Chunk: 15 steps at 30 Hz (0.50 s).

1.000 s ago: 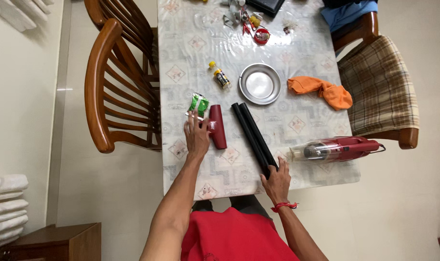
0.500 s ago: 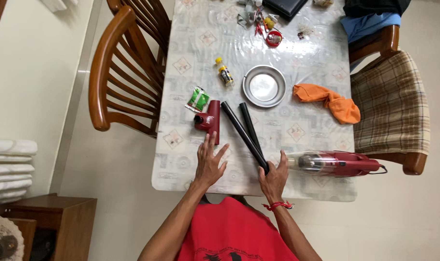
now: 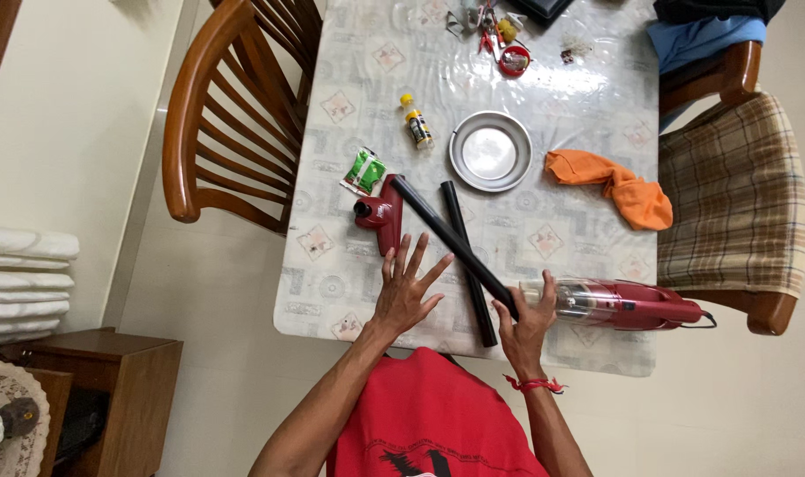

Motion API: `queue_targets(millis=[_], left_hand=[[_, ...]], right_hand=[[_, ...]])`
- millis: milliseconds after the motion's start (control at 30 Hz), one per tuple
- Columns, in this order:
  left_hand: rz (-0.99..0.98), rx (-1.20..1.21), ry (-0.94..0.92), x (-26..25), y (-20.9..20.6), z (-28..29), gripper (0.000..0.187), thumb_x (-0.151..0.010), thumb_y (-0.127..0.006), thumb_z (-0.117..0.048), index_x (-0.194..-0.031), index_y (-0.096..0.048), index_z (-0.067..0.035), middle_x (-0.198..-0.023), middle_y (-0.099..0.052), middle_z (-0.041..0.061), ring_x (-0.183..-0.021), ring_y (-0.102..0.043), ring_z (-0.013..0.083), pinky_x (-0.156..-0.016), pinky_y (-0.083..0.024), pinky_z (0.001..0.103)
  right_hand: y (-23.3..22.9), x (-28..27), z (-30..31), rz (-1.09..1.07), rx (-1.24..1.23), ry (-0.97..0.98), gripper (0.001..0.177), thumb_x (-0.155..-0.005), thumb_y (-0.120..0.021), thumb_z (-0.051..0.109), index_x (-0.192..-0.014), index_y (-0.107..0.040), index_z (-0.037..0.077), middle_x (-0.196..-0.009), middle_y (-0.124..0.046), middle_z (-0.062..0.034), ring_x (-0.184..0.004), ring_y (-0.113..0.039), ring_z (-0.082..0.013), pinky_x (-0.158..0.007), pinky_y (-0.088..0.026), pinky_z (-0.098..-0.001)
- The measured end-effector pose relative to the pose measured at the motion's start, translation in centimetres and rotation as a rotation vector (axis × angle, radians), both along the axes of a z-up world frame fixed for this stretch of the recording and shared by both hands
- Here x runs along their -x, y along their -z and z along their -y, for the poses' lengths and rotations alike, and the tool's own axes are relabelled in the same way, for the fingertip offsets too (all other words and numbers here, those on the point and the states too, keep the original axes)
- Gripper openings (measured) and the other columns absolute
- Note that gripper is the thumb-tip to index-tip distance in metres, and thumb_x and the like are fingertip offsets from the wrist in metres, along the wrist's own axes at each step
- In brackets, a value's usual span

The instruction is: The person assembles a vacuum cleaner by connecting two black extension tubes together, attaching them to the main red vacuum body, and then fitting the red floor nozzle onto the end of the tube before using it to clean the floor.

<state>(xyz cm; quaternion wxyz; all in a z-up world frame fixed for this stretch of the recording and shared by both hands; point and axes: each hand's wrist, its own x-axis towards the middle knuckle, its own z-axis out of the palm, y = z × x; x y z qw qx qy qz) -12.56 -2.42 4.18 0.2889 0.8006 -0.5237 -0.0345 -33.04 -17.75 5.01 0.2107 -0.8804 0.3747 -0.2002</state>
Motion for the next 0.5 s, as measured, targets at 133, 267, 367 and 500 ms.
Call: queue_targets(millis=[133,267,367,500], left_hand=[[0.084,-0.035,0.04,-0.8,-0.1,-1.5,0.101,-0.074,-0.088,-0.046,-0.159,-0.033,-0.038,-0.172,-0.006,0.011,-0.157,-0.006,0.0381,-0.121,-0.016,0.065],[-0.015,-0.134,0.096,-1.2,1.3,-3.4,0.091,-0.07,-0.088,-0.049,-0.149,-0.049,-0.029,-0.17,-0.011,0.01,-0.156,-0.008,0.038,-0.121,-0.015,0.066],[-0.03,-0.218,0.069,-1.2,3.7,-5.2,0.063,-0.072,-0.087,-0.043,-0.129,-0.067,-0.026,-0.171,-0.014,0.007,-0.157,-0.009,0.0353,-0.122,-0.016,0.065],[-0.001,-0.243,-0.001,-1.8,7.3,-7.6,0.043,-0.076,-0.086,-0.033,-0.116,-0.076,-0.022,-0.171,-0.014,0.009,-0.157,-0.01,0.0352,-0.121,-0.017,0.064]], right_hand=[[1.3,-1.3,-1.2,0.057,0.001,-0.157,0.034,-0.083,-0.079,0.032,-0.112,-0.076,0.016,-0.167,-0.022,-0.0223,-0.156,-0.015,-0.0436,-0.119,-0.018,-0.0634],[3.3,-3.6,-3.7,-0.047,-0.022,-0.299,0.038,-0.079,-0.081,0.039,-0.111,-0.079,0.019,-0.166,-0.022,-0.017,-0.154,-0.014,-0.042,-0.116,-0.016,-0.0639],[4.6,-5.3,-5.5,-0.096,-0.034,-0.399,0.039,-0.082,-0.08,0.043,-0.113,-0.079,0.02,-0.167,-0.023,-0.0115,-0.156,-0.015,-0.0383,-0.115,-0.019,-0.0601],[6.4,-6.9,-6.5,-0.203,-0.037,-0.478,0.037,-0.085,-0.075,0.05,-0.112,-0.076,0.025,-0.167,-0.023,-0.0073,-0.156,-0.013,-0.0366,-0.113,-0.021,-0.0593]])
